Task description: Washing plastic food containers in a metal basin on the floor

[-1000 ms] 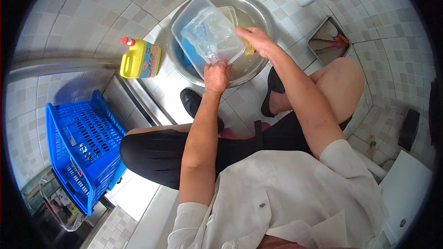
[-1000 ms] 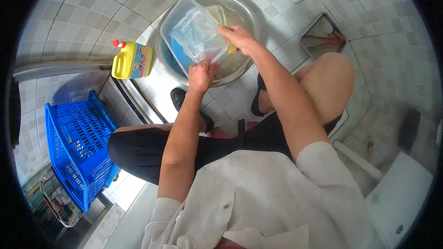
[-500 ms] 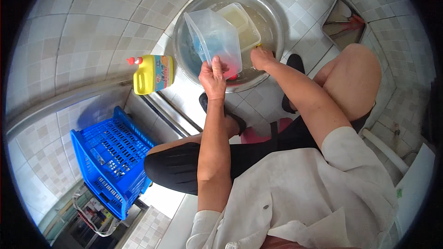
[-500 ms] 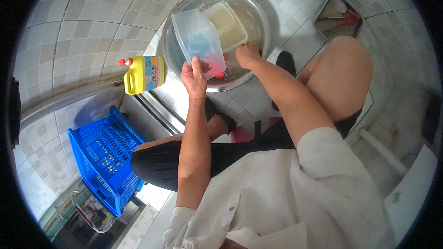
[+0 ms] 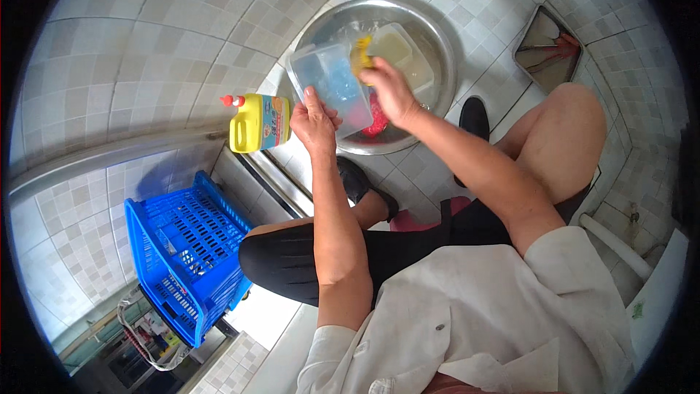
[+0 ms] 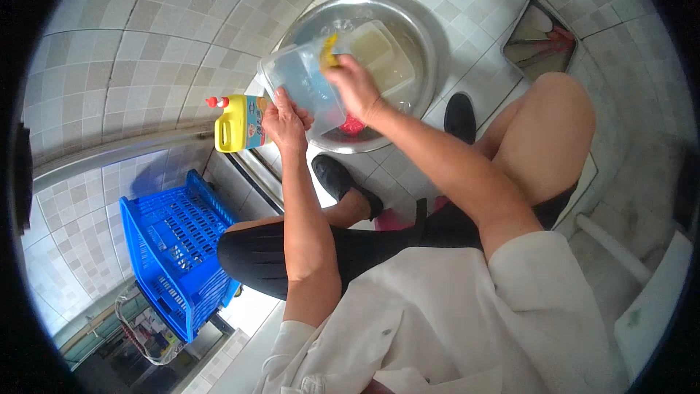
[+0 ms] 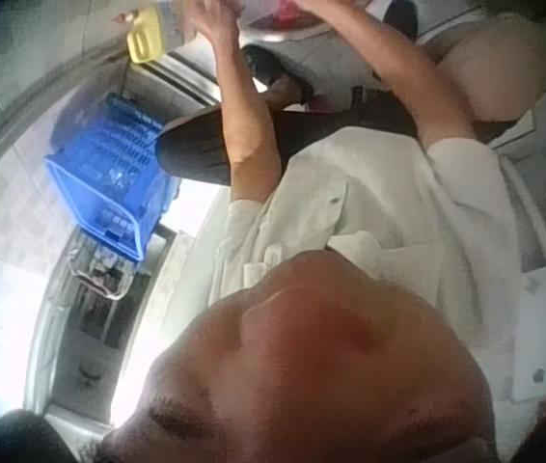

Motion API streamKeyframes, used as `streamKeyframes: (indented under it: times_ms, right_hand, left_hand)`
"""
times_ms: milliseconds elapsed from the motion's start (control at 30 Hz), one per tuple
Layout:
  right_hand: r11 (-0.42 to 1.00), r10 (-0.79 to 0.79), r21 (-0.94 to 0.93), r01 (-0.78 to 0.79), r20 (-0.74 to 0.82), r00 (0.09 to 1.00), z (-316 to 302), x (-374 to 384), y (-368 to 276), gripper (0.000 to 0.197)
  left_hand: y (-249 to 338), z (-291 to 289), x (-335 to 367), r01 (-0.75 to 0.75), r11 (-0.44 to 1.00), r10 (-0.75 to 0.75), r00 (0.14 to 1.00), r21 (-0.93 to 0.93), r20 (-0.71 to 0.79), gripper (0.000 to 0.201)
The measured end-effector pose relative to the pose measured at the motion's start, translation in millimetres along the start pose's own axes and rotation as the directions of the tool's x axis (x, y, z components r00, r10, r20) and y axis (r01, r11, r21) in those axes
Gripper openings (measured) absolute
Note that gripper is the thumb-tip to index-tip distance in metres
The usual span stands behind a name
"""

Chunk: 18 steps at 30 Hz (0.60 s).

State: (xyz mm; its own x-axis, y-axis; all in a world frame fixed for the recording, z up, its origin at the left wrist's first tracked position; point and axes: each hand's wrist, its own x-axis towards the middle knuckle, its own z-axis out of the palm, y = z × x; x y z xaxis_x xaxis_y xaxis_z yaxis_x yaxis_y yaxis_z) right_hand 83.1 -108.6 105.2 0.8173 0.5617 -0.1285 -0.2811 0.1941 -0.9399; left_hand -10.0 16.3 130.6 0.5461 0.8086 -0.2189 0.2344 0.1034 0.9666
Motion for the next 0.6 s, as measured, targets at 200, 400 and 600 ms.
streamKeyframes:
  times_ms: [200, 400, 600]
  right_hand:
    - [0.888, -0.375, -0.23, 0.398, 0.14, 0.916, 23.5, -0.8, -1.8, 0.05]
    - [0.836, -0.004, -0.547, 0.035, 0.058, 0.998, -3.8, 21.4, 36.5, 0.066]
    - [0.573, -0.567, -0.555, 0.603, 0.263, 0.781, 61.0, -19.1, -24.9, 0.058]
  left_hand:
    - [23.5, -14.3, -16.2, 0.025, 0.998, -0.028, 0.998, -0.052, -0.061, 0.051]
    - [27.0, -24.8, -27.2, -0.047, 0.998, 0.045, 0.998, -0.048, -0.052, 0.058]
    - [16.6, -39.7, -25.7, 0.059, 0.988, -0.069, 0.995, -0.141, -0.07, 0.056]
